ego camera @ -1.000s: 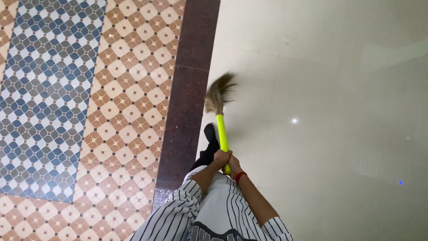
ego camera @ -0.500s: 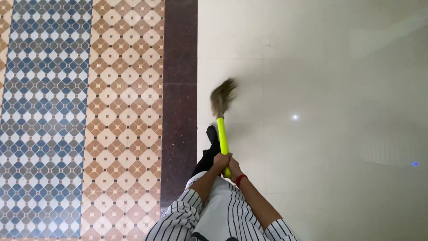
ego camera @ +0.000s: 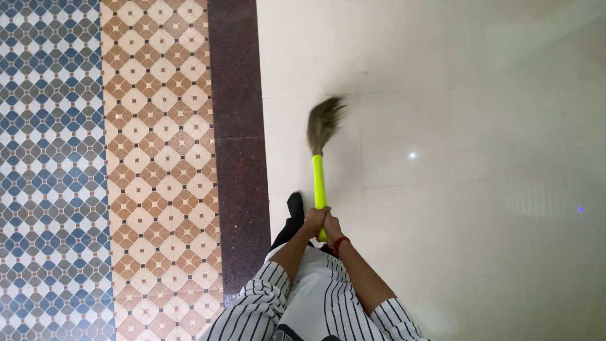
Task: The person sweeps the floor using a broom, moving across different tiled surfaces.
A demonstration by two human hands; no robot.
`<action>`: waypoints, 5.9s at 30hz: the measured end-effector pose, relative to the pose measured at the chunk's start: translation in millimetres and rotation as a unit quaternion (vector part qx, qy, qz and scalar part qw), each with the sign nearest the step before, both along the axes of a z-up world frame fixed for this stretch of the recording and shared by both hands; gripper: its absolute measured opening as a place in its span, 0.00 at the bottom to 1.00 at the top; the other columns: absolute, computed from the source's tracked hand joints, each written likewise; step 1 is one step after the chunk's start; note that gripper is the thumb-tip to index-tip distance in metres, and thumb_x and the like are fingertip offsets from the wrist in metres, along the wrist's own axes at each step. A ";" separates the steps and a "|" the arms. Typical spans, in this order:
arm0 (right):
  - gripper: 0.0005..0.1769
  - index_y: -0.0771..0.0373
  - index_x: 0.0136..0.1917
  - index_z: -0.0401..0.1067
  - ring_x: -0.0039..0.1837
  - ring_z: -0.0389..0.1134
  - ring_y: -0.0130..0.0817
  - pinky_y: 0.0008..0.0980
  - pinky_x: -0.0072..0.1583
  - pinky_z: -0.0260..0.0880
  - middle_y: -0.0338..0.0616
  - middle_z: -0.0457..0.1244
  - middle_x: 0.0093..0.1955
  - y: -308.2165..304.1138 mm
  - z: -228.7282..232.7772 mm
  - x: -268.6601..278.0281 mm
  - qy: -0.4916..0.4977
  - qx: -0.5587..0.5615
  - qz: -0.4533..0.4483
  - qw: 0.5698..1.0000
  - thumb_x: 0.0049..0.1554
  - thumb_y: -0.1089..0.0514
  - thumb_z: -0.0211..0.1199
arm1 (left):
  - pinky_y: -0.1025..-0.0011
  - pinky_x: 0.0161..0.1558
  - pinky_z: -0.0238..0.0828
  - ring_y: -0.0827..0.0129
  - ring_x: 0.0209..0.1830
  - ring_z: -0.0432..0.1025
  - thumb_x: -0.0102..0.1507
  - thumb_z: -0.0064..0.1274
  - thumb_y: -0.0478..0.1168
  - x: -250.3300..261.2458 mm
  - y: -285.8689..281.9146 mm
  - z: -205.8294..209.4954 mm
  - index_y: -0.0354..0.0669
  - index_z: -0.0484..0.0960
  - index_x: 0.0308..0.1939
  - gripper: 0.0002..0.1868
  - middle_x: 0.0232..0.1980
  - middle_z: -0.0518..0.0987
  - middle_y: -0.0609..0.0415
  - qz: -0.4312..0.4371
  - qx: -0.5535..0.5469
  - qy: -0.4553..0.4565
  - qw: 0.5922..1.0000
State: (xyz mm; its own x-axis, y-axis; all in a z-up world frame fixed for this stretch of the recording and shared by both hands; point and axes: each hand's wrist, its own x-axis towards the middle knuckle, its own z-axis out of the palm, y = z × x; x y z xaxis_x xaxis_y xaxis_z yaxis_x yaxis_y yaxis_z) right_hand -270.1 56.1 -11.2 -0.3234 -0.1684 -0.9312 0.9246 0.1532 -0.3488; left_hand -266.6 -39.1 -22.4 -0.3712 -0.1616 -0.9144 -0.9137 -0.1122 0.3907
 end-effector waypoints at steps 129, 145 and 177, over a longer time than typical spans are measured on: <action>0.28 0.62 0.54 0.63 0.27 0.62 0.39 0.39 0.27 0.59 0.48 0.62 0.33 49.5 -3.4 -489.3 0.005 -0.028 0.201 0.979 0.67 0.37 0.36 | 0.51 0.46 0.77 0.46 0.52 0.78 0.59 0.60 0.58 -461.3 66.4 -6.8 0.28 0.78 0.59 0.37 0.53 0.81 0.34 0.255 0.014 -0.003 0.967; 0.29 0.58 0.56 0.63 0.28 0.60 0.39 0.39 0.28 0.59 0.47 0.62 0.35 98.1 -9.3 -414.2 0.007 -0.048 0.176 0.983 0.67 0.33 0.35 | 0.58 0.42 0.80 0.51 0.46 0.81 0.59 0.60 0.59 -383.7 95.9 9.4 0.30 0.78 0.57 0.36 0.49 0.82 0.39 0.219 -0.012 0.014 0.976; 0.29 0.64 0.51 0.64 0.27 0.61 0.38 0.39 0.29 0.62 0.47 0.61 0.33 12.8 15.0 -230.6 -0.009 -0.040 0.213 0.976 0.67 0.38 0.34 | 0.53 0.45 0.78 0.46 0.50 0.79 0.61 0.57 0.60 -191.5 23.7 16.8 0.28 0.76 0.57 0.37 0.53 0.81 0.33 0.235 -0.036 0.004 0.971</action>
State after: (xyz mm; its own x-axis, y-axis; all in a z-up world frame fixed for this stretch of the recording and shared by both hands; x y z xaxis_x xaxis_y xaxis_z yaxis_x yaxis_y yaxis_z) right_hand -500.6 69.0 3.8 -0.1927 -0.3566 -0.9142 0.7889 0.4977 -0.3604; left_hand -458.1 -15.5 -5.6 -0.2487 -0.3781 -0.8917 -0.7646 -0.4885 0.4204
